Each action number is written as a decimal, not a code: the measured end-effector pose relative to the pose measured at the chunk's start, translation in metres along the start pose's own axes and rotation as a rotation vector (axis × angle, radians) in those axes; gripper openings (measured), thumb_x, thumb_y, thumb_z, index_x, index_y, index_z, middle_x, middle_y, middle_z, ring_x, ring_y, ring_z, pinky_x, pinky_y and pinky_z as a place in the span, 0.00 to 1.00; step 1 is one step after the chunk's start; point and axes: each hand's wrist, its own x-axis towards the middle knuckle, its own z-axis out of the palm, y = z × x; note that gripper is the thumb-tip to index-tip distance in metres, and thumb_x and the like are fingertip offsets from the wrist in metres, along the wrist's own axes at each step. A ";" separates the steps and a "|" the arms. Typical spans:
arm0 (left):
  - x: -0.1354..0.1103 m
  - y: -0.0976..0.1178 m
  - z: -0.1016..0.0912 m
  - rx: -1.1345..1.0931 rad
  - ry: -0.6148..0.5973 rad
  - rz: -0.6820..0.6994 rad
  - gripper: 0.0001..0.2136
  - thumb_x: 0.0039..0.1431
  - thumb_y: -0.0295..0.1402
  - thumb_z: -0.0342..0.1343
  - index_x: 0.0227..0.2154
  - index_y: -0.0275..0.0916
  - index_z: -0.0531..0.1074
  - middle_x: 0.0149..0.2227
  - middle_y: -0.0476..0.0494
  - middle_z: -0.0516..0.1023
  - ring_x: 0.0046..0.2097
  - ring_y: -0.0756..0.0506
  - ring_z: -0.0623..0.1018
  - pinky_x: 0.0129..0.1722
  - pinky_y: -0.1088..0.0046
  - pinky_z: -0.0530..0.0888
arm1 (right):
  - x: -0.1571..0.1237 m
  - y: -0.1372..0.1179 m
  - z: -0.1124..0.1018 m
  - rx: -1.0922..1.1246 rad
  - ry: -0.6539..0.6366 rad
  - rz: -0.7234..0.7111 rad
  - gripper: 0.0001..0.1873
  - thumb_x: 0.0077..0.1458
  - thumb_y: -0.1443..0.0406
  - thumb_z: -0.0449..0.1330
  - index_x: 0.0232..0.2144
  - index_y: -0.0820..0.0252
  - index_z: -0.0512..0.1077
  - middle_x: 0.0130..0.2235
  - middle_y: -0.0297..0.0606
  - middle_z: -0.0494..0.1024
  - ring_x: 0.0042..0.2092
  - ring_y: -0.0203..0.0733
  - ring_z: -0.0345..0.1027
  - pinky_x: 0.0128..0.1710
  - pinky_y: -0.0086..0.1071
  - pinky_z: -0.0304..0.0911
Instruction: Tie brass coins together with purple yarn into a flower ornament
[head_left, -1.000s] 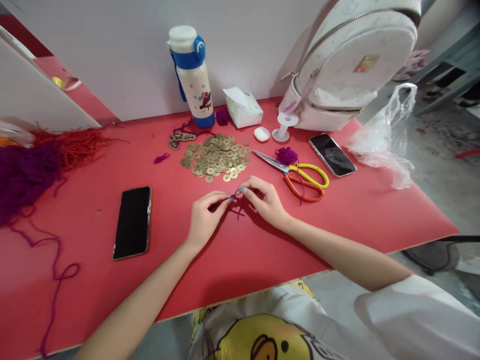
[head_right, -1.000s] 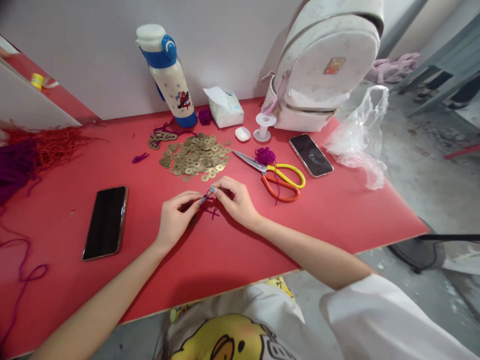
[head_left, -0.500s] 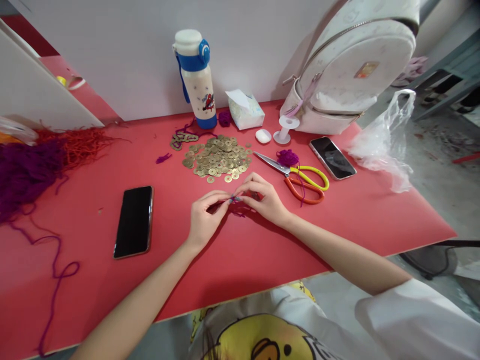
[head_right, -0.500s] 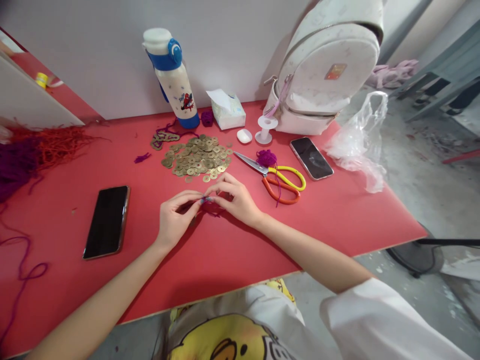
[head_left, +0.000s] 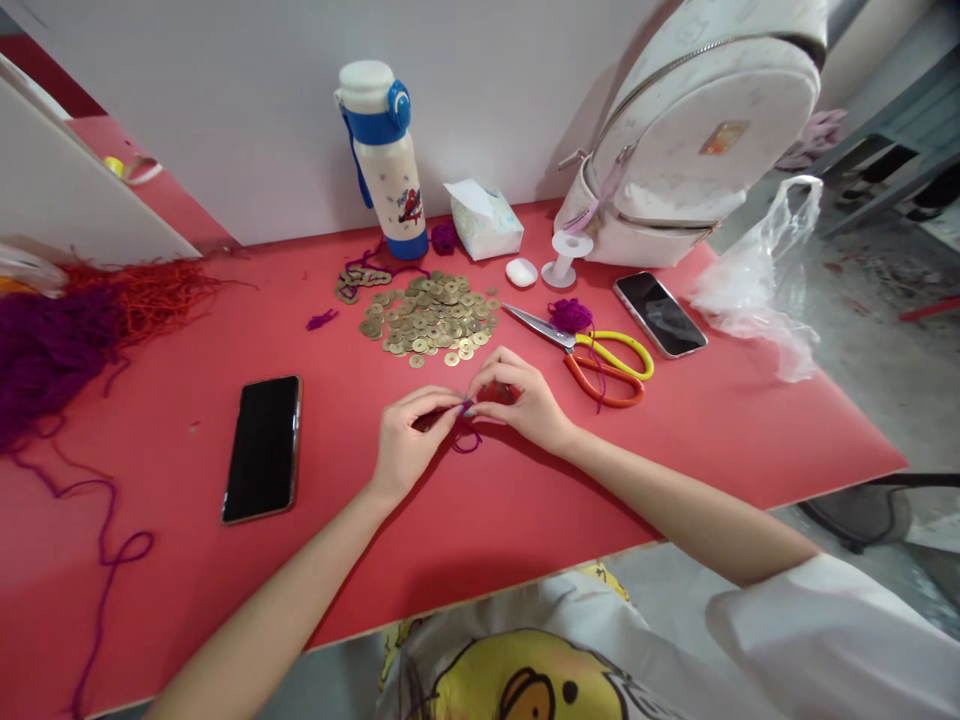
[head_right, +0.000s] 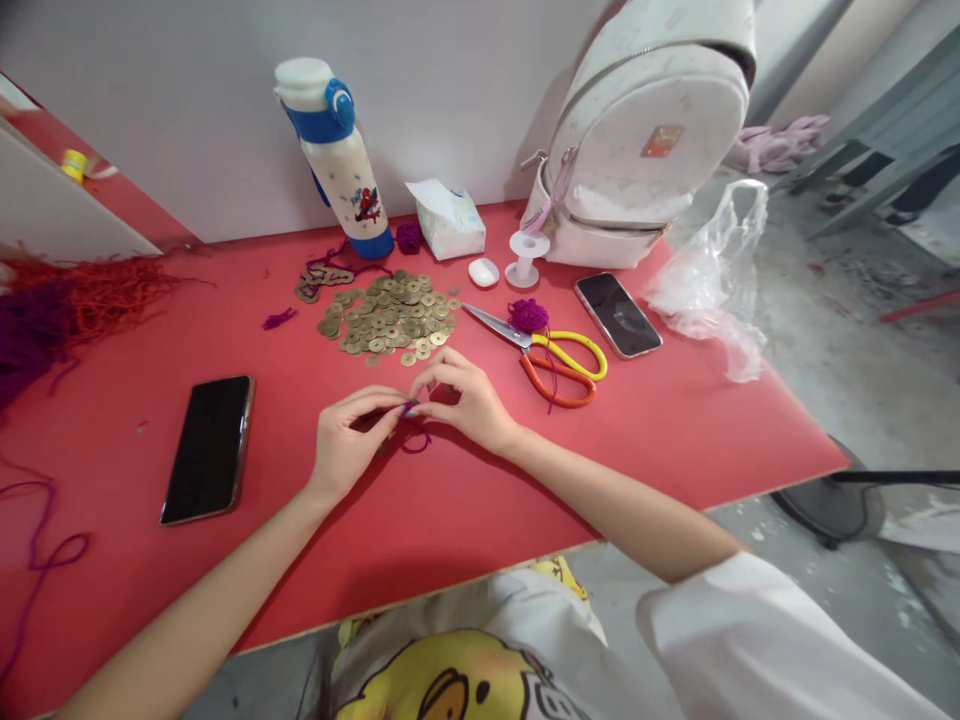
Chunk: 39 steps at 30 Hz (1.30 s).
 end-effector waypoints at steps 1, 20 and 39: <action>0.000 -0.001 0.000 0.002 -0.005 -0.003 0.05 0.57 0.26 0.60 0.28 0.38 0.79 0.32 0.45 0.83 0.34 0.48 0.80 0.35 0.76 0.76 | 0.000 0.000 0.000 -0.005 -0.003 -0.006 0.10 0.53 0.57 0.69 0.31 0.58 0.77 0.33 0.34 0.67 0.34 0.37 0.63 0.33 0.31 0.62; 0.003 -0.005 -0.004 -0.082 -0.076 -0.035 0.04 0.56 0.29 0.60 0.29 0.40 0.80 0.33 0.44 0.83 0.35 0.46 0.81 0.37 0.74 0.77 | 0.005 -0.006 0.001 0.471 -0.090 0.288 0.20 0.46 0.54 0.72 0.28 0.59 0.68 0.26 0.28 0.67 0.25 0.30 0.58 0.26 0.28 0.55; 0.003 -0.010 -0.002 -0.294 0.096 -0.390 0.05 0.50 0.34 0.64 0.28 0.37 0.80 0.29 0.47 0.79 0.14 0.57 0.65 0.09 0.81 0.62 | 0.011 -0.004 -0.010 0.709 0.174 0.294 0.21 0.55 0.57 0.67 0.48 0.47 0.65 0.47 0.32 0.74 0.39 0.34 0.70 0.35 0.27 0.69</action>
